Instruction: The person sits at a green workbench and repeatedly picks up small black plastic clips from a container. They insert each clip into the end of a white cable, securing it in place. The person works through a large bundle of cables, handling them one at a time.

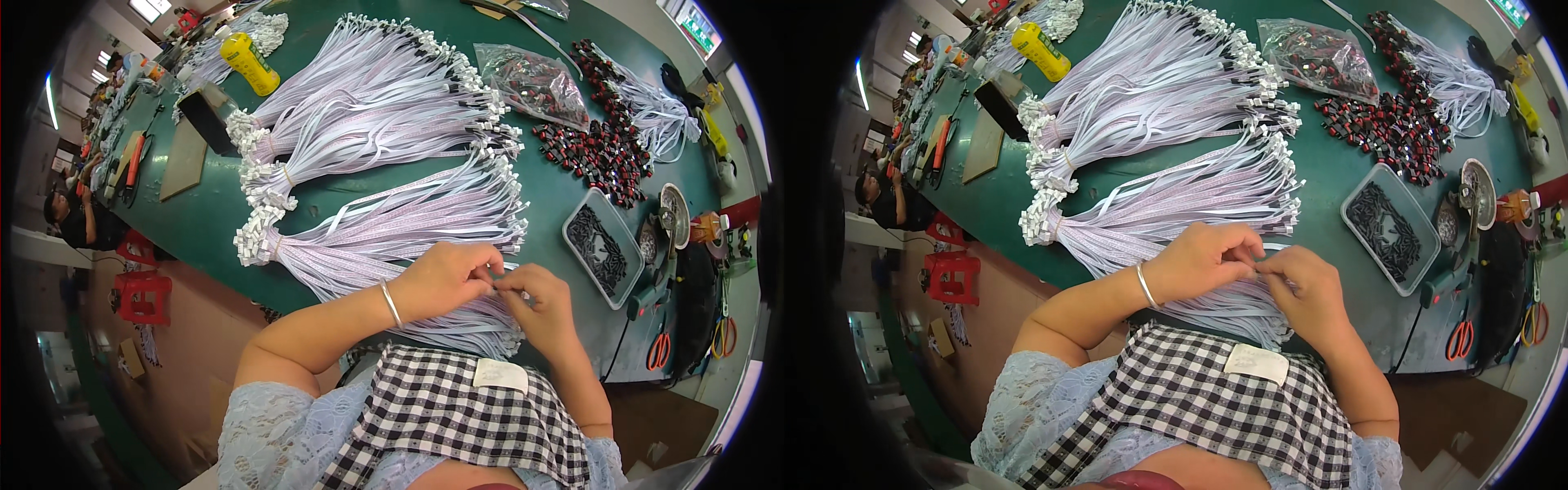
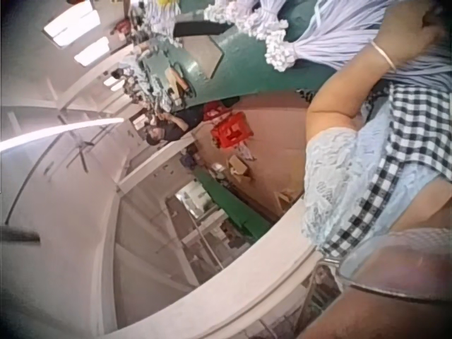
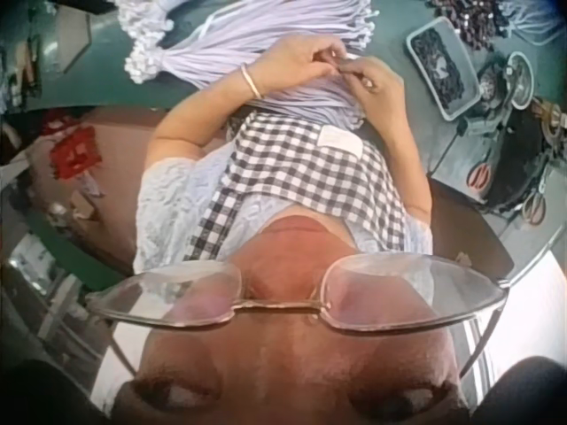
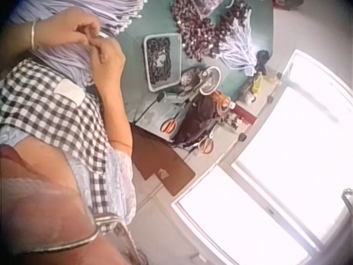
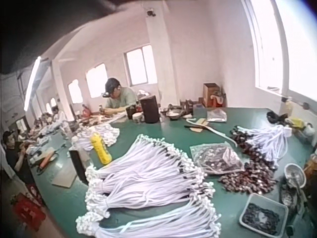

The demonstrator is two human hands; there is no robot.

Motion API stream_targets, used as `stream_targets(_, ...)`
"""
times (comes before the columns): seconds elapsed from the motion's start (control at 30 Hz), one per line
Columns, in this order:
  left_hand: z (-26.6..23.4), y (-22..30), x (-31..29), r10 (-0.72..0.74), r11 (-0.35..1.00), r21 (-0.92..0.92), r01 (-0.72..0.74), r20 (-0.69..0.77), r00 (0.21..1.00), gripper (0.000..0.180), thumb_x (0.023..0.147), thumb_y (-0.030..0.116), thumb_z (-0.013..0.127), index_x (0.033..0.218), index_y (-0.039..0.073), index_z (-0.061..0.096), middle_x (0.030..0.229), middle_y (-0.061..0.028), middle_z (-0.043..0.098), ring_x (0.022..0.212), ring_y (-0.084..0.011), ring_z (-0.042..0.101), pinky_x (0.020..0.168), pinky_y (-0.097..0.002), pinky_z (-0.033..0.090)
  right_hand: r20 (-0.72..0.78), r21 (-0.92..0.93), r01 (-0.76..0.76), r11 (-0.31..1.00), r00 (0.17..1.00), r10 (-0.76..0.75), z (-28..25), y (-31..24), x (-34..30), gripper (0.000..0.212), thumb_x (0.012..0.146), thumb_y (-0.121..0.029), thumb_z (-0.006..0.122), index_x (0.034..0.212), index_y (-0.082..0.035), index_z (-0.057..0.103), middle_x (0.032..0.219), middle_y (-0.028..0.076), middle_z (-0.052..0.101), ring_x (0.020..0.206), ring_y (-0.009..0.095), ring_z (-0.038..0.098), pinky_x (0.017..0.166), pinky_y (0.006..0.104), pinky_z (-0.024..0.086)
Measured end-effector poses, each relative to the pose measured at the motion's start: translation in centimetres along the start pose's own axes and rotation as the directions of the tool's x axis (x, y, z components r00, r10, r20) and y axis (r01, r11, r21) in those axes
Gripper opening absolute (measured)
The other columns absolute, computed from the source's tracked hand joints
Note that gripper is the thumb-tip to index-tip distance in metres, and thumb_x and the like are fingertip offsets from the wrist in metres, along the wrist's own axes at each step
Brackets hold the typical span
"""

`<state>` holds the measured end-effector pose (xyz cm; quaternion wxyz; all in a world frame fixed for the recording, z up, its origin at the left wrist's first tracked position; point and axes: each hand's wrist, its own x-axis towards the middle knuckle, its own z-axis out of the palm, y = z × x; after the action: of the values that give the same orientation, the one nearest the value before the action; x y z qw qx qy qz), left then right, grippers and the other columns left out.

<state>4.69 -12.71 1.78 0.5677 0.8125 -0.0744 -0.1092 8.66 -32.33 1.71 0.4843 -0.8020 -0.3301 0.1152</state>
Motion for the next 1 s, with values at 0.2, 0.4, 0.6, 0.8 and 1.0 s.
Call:
stream_targets(0.2, 1.0, -0.4, 1.5, 0.093, 0.986, 0.151, -0.067, -0.171, 0.981, 0.017, 0.078, 0.002, 0.066, 0.095, 0.003, 0.062, 0.084, -0.0091, 0.067, 0.073, -0.0190, 0.066, 0.066, -0.0283, 0.051, -0.090, -0.188, 0.092, 0.978, 0.990, -0.110, -1.9, 0.8, 0.5, 0.026, 0.074, -0.001, 0.068, 0.099, -0.004, 0.065, 0.096, 0.012, 0.065, 0.089, 0.030, 0.062, 0.078, 0.0352, 0.050)
stream_targets(0.4, 0.8, -1.8, 3.3, 0.311, 0.844, 0.516, -0.146, -0.248, 0.917, 0.011, 0.072, 0.001, 0.065, 0.080, 0.006, 0.060, 0.077, -0.0069, 0.060, 0.075, -0.0258, 0.055, 0.068, -0.0365, 0.044, -0.194, -0.708, -0.091, 0.700, 0.978, -0.070, -10.2, 3.8, 0.1, 0.019, 0.073, -0.008, 0.069, 0.091, -0.004, 0.064, 0.090, 0.011, 0.063, 0.087, 0.032, 0.058, 0.078, 0.0405, 0.045)
stream_targets(0.6, 1.2, -2.3, 3.4, 0.371, 0.797, 0.563, -0.219, -0.169, 0.913, 0.010, 0.073, 0.002, 0.065, 0.080, 0.007, 0.060, 0.084, -0.0061, 0.058, 0.084, -0.0265, 0.054, 0.076, -0.0363, 0.042, -0.067, -0.775, -0.109, 0.622, 0.994, 0.091, -11.4, 7.6, -1.3, 0.015, 0.074, -0.009, 0.067, 0.088, -0.004, 0.063, 0.086, 0.013, 0.060, 0.085, 0.034, 0.059, 0.076, 0.0429, 0.047)
stream_targets(0.8, 1.3, -0.6, 1.6, 0.372, 0.730, 0.631, -0.263, -0.044, 0.927, 0.012, 0.076, 0.007, 0.066, 0.088, 0.007, 0.063, 0.085, -0.0075, 0.059, 0.083, -0.0277, 0.057, 0.074, -0.0379, 0.046, -0.058, -0.699, -0.142, 0.700, 0.988, 0.143, -11.4, 8.6, -0.4, 0.010, 0.075, -0.005, 0.056, 0.085, -0.005, 0.060, 0.085, 0.015, 0.059, 0.082, 0.036, 0.058, 0.073, 0.0458, 0.047)
stream_targets(1.0, 2.6, -1.4, 1.4, 0.222, 0.662, 0.692, -0.288, 0.186, 0.957, 0.018, 0.080, 0.012, 0.060, 0.097, 0.007, 0.060, 0.085, -0.0096, 0.058, 0.084, -0.0280, 0.058, 0.074, -0.0388, 0.048, -0.087, -0.735, -0.121, 0.667, 0.993, 0.084, -11.7, 9.3, -0.3, 0.006, 0.075, -0.005, 0.055, 0.080, -0.003, 0.056, 0.081, 0.016, 0.057, 0.079, 0.036, 0.057, 0.070, 0.0448, 0.047)
